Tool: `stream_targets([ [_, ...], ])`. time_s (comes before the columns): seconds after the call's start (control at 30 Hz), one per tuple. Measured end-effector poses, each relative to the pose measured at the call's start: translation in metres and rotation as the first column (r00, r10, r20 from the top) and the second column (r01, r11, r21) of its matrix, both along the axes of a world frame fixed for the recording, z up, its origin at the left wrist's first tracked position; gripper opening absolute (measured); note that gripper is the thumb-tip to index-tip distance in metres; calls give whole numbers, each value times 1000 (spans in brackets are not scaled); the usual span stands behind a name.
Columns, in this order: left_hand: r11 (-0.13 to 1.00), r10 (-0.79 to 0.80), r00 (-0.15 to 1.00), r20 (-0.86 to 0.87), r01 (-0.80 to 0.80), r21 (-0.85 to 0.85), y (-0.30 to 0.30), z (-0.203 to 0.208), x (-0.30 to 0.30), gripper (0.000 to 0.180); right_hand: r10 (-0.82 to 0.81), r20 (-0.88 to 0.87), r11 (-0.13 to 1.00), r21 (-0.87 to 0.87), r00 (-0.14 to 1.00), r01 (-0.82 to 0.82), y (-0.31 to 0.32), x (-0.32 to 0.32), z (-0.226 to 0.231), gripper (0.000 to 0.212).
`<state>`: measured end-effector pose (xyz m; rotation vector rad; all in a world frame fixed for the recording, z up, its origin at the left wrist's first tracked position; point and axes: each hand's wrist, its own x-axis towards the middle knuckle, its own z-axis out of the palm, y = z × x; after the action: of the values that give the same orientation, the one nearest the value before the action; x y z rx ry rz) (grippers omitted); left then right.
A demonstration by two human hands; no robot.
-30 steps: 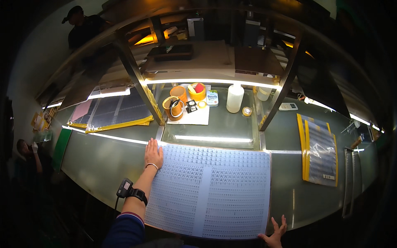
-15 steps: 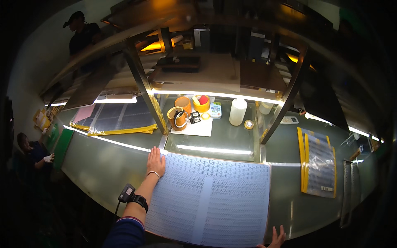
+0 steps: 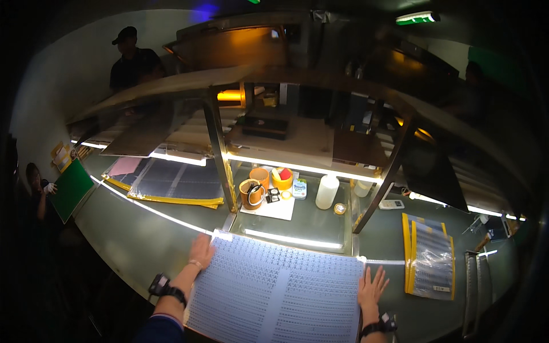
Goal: Picking up industrial panels from a workstation, inspecting them under a light, and placing them into sorting racks.
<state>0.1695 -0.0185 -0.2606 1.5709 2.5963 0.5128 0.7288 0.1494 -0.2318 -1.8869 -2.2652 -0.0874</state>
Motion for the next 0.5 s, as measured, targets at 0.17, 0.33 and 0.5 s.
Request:
stream_targets([
  [0.17,946,-97,988,-119,129,297,-180,13,29,67,66,-166,998,33,984,-61,-164,54,5,61],
  [0.33,883,-467,884,-28,465,-66,-264,53,90,94,74,-79,967,-236,994,-91,-260,58,2,64],
  [0.5,723,-673,740,-7,655,-220,-313,54,69,101,-80,-311,960,-279,947,-11,-339,80,1,56],
])
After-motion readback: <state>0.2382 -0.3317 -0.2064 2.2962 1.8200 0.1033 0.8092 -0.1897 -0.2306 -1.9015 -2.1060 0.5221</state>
